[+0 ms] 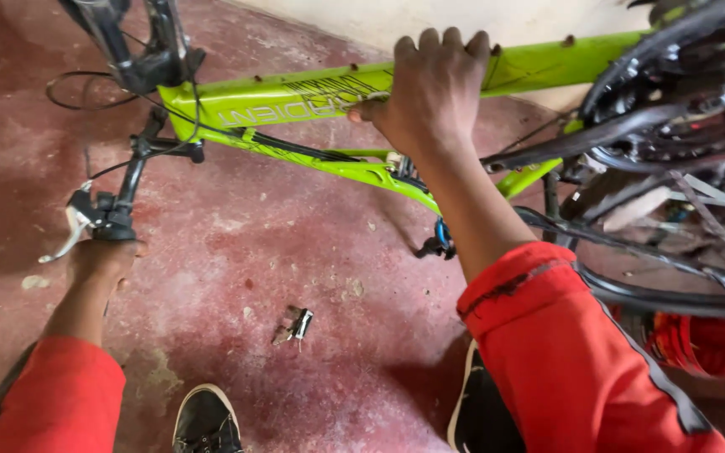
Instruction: The person adjusts the rear derailleur and chain of a green mountain bike using a wrench. They rotate the pedals to test the chain movement and make further adjustments to the derailleur mechanism.
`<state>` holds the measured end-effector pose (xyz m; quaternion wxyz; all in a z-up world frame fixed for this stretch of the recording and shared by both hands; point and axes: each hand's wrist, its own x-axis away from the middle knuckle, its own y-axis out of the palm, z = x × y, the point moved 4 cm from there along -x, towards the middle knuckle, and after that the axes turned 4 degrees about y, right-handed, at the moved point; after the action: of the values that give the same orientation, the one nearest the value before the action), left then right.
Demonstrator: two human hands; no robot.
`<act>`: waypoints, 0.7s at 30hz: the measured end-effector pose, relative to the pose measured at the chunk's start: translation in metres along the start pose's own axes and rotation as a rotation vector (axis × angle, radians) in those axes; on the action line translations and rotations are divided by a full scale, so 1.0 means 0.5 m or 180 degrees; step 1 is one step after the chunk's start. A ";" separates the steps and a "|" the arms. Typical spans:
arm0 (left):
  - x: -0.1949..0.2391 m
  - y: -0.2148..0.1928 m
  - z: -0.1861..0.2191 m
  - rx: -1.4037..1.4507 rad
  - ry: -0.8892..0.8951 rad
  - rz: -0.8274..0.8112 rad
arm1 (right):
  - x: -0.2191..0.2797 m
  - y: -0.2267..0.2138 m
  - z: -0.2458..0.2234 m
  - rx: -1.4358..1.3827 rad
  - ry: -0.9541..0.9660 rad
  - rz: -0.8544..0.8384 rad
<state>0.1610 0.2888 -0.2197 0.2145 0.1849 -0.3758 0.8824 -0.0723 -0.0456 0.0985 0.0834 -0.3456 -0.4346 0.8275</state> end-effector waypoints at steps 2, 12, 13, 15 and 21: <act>-0.096 0.043 -0.082 -0.0337 0.0053 0.0140 | 0.003 0.002 0.007 0.0071 0.0021 0.0004; 0.033 0.032 0.024 -0.2709 0.0562 0.1152 | -0.002 0.003 0.005 -0.0038 -0.0013 0.0008; 0.018 0.034 0.011 -0.2737 0.0565 0.1112 | 0.001 0.004 0.005 -0.0034 -0.0005 -0.0039; -0.020 0.035 -0.004 -0.2535 0.0449 0.1211 | -0.003 -0.006 0.008 -0.0106 -0.0045 0.0251; -0.167 0.075 -0.143 0.0248 -0.0043 0.0108 | -0.003 -0.002 0.006 -0.0089 0.0020 0.0072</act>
<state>0.1997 0.2985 -0.3287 0.1895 0.1927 -0.3457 0.8986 -0.0733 -0.0476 0.1011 0.0705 -0.3542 -0.4419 0.8212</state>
